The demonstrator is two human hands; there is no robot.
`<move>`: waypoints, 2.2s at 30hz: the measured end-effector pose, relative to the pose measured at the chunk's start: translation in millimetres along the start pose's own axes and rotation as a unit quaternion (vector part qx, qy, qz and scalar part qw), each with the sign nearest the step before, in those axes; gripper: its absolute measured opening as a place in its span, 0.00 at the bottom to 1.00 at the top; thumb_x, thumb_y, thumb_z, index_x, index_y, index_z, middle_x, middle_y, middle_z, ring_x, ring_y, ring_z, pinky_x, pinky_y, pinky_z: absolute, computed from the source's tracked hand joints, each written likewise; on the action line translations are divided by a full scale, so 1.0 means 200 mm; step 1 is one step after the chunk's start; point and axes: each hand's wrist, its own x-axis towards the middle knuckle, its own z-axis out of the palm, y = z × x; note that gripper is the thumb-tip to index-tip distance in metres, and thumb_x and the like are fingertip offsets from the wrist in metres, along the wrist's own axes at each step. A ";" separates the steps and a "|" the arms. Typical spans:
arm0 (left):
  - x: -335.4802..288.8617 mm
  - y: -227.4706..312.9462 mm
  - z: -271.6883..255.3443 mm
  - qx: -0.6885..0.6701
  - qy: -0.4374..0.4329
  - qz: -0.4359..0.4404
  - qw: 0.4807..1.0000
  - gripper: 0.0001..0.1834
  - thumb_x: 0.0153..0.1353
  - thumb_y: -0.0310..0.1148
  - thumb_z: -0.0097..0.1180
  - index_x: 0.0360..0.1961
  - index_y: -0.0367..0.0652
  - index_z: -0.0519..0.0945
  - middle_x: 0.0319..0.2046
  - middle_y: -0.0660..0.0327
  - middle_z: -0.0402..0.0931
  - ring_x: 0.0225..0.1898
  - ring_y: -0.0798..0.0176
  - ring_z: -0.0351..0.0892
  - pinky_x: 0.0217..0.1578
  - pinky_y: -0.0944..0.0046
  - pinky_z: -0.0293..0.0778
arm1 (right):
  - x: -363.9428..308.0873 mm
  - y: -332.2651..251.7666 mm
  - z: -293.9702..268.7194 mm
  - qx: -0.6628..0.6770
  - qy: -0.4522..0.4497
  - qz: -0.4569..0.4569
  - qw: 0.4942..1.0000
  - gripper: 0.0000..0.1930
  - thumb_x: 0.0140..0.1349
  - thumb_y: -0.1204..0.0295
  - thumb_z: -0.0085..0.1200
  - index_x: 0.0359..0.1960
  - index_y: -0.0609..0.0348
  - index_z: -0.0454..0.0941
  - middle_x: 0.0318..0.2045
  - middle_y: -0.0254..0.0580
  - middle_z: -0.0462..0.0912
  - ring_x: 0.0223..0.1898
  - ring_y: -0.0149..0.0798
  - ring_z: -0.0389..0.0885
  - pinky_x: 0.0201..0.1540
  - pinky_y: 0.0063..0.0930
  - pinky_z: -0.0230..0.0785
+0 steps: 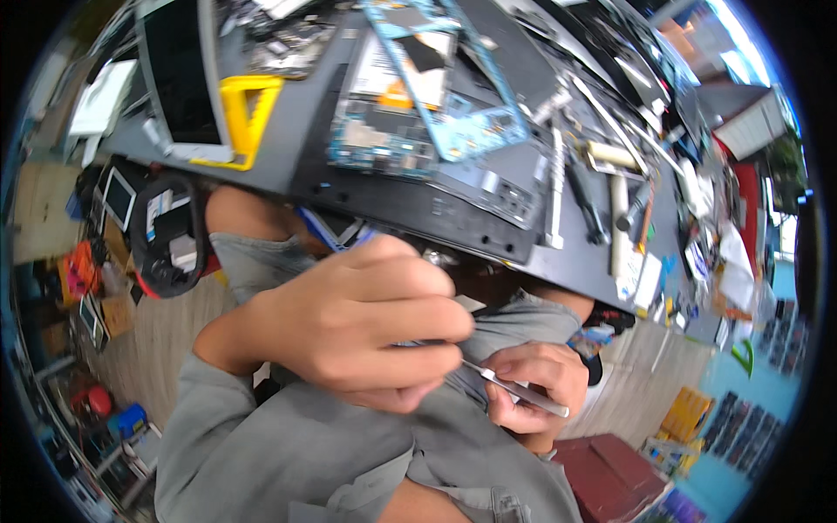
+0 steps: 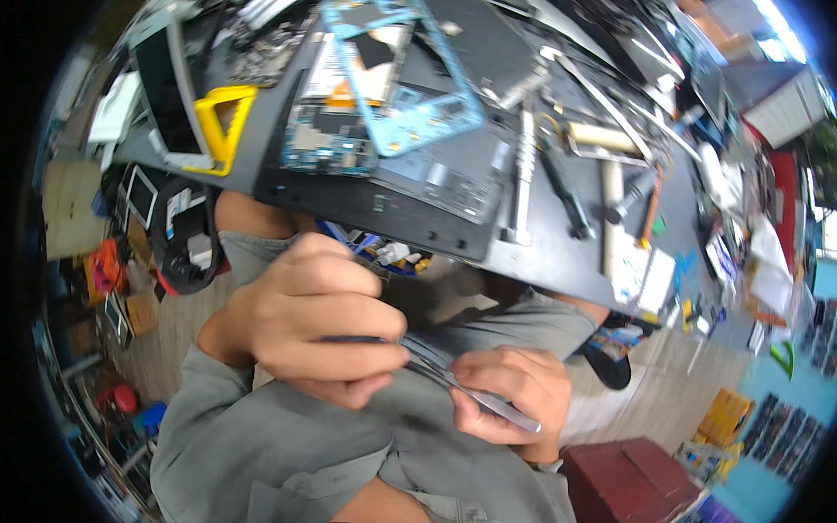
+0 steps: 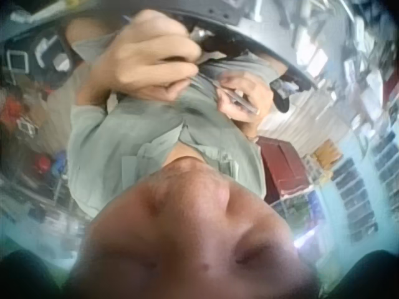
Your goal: The person uses tweezers to remove small components from a disassembled smartphone frame and places them on the workbench. The person then picks up a blue circuit board and continues to manipulate small parts with tweezers.
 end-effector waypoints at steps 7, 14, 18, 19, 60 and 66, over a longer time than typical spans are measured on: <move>-0.05 -0.01 -0.07 0.207 0.104 0.026 0.972 0.14 0.52 0.40 0.72 0.41 0.52 0.91 0.35 0.68 0.75 0.38 0.60 0.68 0.38 0.55 0.65 | -0.06 0.05 -0.19 -0.012 0.148 -0.085 0.985 0.16 0.52 0.78 0.73 0.42 0.63 0.81 0.30 0.50 0.91 0.28 0.41 0.92 0.27 0.26 0.80; -0.11 -0.10 -0.10 0.351 0.147 0.026 0.924 0.13 0.63 0.41 0.65 0.43 0.47 0.89 0.38 0.62 0.74 0.40 0.57 0.71 0.43 0.52 0.70 | -0.17 0.13 -0.31 -0.037 0.366 -0.069 0.927 0.16 0.64 0.82 0.67 0.48 0.68 0.72 0.37 0.65 0.88 0.33 0.42 0.88 0.36 0.30 0.83; -0.14 -0.15 -0.11 0.397 0.156 0.030 0.904 0.15 0.68 0.45 0.60 0.42 0.46 0.89 0.38 0.59 0.75 0.43 0.54 0.74 0.48 0.48 0.75 | -0.18 0.19 -0.34 -0.050 0.387 -0.071 0.918 0.15 0.64 0.84 0.65 0.49 0.68 0.73 0.40 0.66 0.88 0.32 0.40 0.87 0.37 0.30 0.83; -0.14 -0.15 -0.12 0.412 0.153 0.027 0.898 0.17 0.69 0.47 0.60 0.42 0.45 0.89 0.37 0.58 0.76 0.44 0.53 0.75 0.51 0.47 0.76 | -0.19 0.20 -0.34 -0.045 0.394 -0.062 0.916 0.16 0.64 0.84 0.65 0.49 0.68 0.73 0.40 0.66 0.88 0.32 0.40 0.87 0.38 0.30 0.83; -0.18 -0.25 -0.13 0.389 0.172 0.049 0.904 0.15 0.65 0.38 0.61 0.44 0.40 0.89 0.41 0.55 0.76 0.46 0.52 0.77 0.51 0.49 0.74 | -0.17 0.34 -0.37 -0.261 0.438 -0.038 0.859 0.17 0.58 0.88 0.71 0.47 0.66 0.81 0.41 0.57 0.92 0.38 0.36 0.86 0.44 0.26 0.76; -0.18 -0.26 -0.13 0.391 0.174 0.051 0.902 0.15 0.65 0.39 0.61 0.44 0.41 0.89 0.41 0.55 0.76 0.46 0.51 0.77 0.51 0.49 0.74 | -0.15 0.34 -0.37 -0.280 0.442 -0.034 0.851 0.16 0.58 0.88 0.70 0.47 0.67 0.81 0.41 0.57 0.92 0.35 0.34 0.85 0.41 0.24 0.75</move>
